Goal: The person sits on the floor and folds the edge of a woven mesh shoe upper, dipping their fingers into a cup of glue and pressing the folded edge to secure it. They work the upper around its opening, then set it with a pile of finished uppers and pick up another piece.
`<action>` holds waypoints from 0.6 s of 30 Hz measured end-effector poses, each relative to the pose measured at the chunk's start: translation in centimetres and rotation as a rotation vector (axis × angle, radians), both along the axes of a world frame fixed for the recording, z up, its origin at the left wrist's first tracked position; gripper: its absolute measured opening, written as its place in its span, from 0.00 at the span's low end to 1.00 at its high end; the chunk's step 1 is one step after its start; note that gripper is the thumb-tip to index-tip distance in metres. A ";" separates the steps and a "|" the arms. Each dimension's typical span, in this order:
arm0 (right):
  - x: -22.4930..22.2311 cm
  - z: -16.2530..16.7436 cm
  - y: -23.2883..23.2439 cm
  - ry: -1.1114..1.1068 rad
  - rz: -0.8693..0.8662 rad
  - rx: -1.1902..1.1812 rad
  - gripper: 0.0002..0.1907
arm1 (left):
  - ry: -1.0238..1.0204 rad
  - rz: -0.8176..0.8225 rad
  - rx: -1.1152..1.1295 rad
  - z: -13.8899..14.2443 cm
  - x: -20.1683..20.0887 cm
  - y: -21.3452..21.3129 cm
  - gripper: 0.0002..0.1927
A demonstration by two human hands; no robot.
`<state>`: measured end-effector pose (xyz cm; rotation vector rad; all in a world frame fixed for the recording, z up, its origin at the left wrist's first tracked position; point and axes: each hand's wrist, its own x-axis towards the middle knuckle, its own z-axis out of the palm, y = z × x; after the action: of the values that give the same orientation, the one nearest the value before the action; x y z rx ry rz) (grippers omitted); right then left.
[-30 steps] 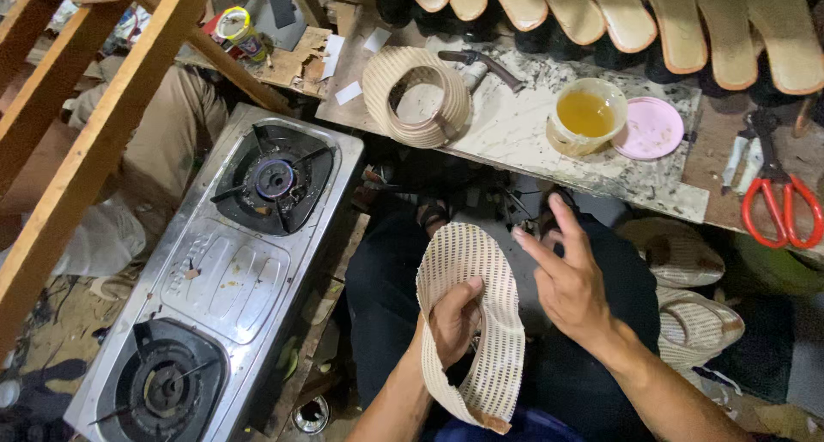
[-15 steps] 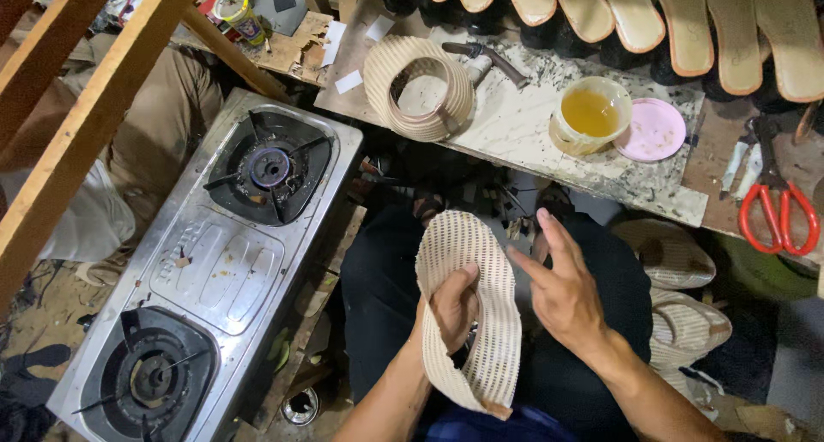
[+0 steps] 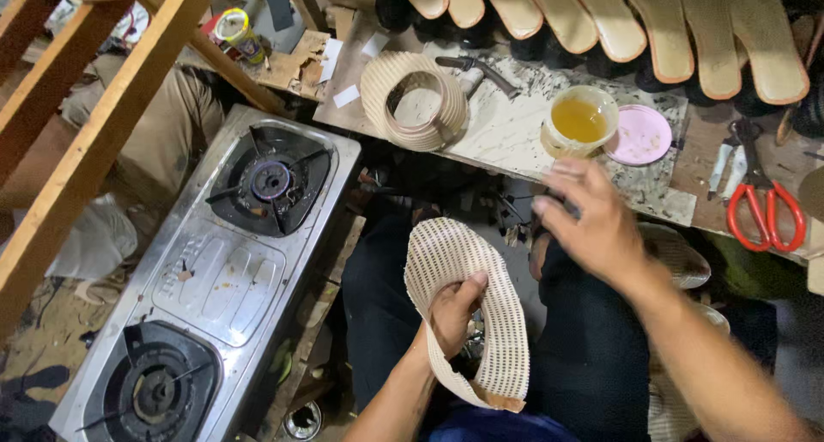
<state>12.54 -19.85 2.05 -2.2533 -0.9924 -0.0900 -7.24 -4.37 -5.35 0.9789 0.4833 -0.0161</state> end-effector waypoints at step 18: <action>-8.4 -2.9 0.2 -0.286 0.223 0.090 0.26 | -0.050 0.104 -0.338 -1.8 0.1 0.2 0.12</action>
<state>4.13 -19.66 -0.83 -2.0707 -1.3555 -0.3596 -7.14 -4.13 -7.12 0.6213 0.4669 0.0205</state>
